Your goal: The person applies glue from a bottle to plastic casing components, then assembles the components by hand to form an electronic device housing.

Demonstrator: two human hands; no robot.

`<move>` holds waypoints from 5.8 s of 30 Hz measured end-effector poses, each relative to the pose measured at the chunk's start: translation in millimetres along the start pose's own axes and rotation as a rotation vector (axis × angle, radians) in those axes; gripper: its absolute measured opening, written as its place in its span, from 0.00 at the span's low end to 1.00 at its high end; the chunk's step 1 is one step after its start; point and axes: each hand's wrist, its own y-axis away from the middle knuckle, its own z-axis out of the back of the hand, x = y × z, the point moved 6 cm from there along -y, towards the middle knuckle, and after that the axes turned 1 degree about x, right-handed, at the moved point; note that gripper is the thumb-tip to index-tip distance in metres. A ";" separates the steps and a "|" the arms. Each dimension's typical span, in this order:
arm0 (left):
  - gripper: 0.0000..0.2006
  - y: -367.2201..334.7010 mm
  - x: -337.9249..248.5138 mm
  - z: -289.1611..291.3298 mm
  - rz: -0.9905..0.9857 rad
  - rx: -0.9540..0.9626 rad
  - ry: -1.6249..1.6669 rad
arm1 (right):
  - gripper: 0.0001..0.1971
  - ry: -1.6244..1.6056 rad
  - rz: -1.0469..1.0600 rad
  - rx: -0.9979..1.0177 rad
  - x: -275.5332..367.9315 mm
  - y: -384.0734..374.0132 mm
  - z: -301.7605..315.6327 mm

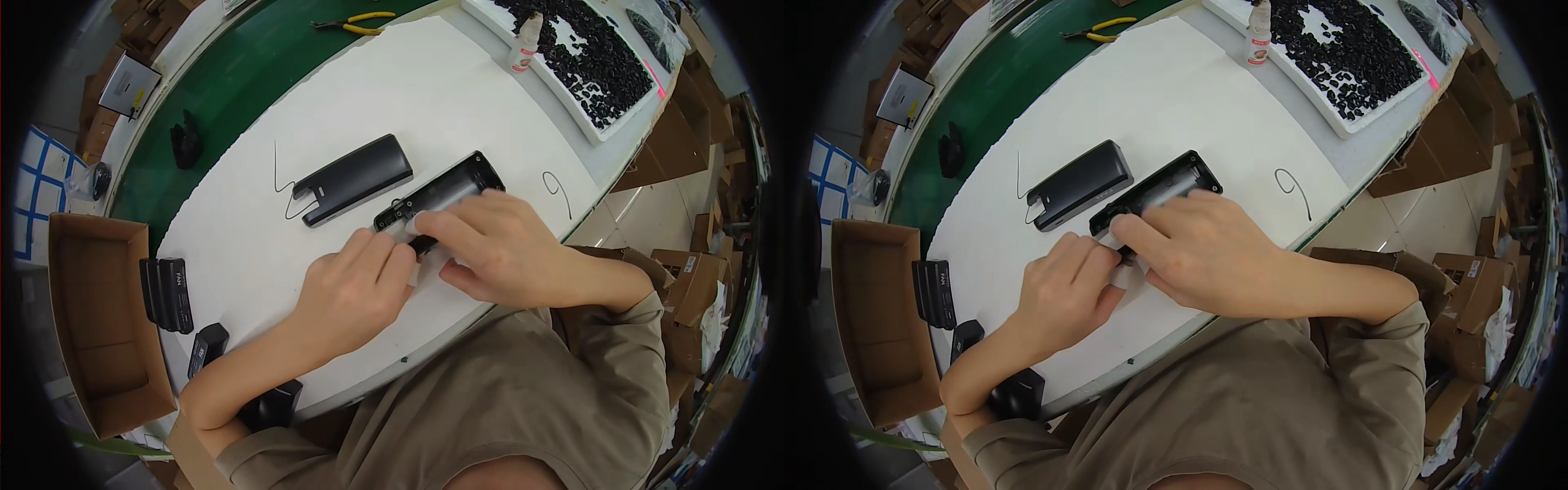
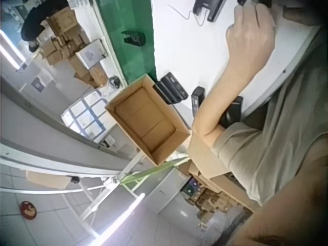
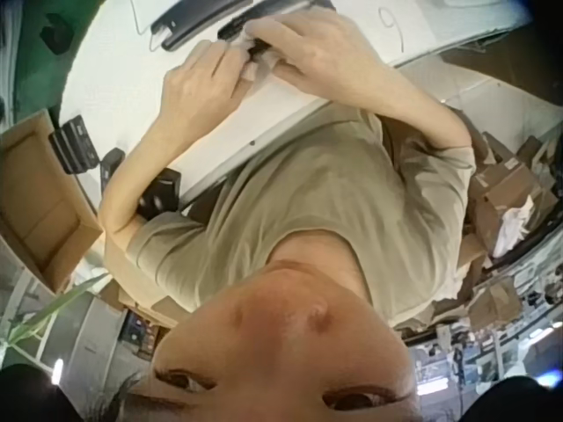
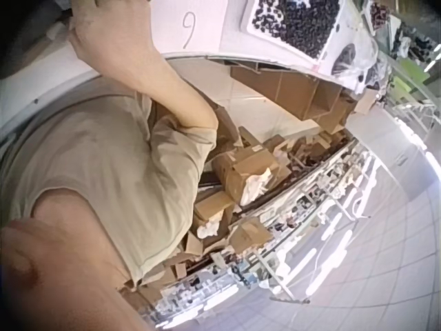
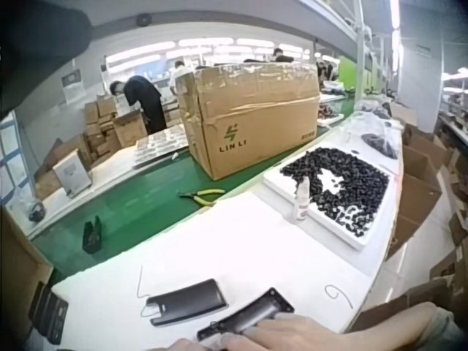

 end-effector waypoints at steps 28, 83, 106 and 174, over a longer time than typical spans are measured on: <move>0.09 -142.0 28.3 3.9 0.108 0.336 0.231 | 0.36 -1.608 -0.594 -0.345 -61.9 25.6 -15.5; 0.14 27.0 17.7 1.0 0.075 -0.027 0.258 | 0.12 0.457 -0.110 -0.029 -58.4 11.0 16.0; 0.06 36.6 -1.6 -2.3 -0.280 -0.357 -0.224 | 0.09 -0.154 -0.543 0.045 -80.1 1.6 33.1; 0.04 40.7 -5.1 -10.7 -0.268 -0.279 -0.317 | 0.43 0.375 -0.424 -0.557 -170.9 -1.3 86.6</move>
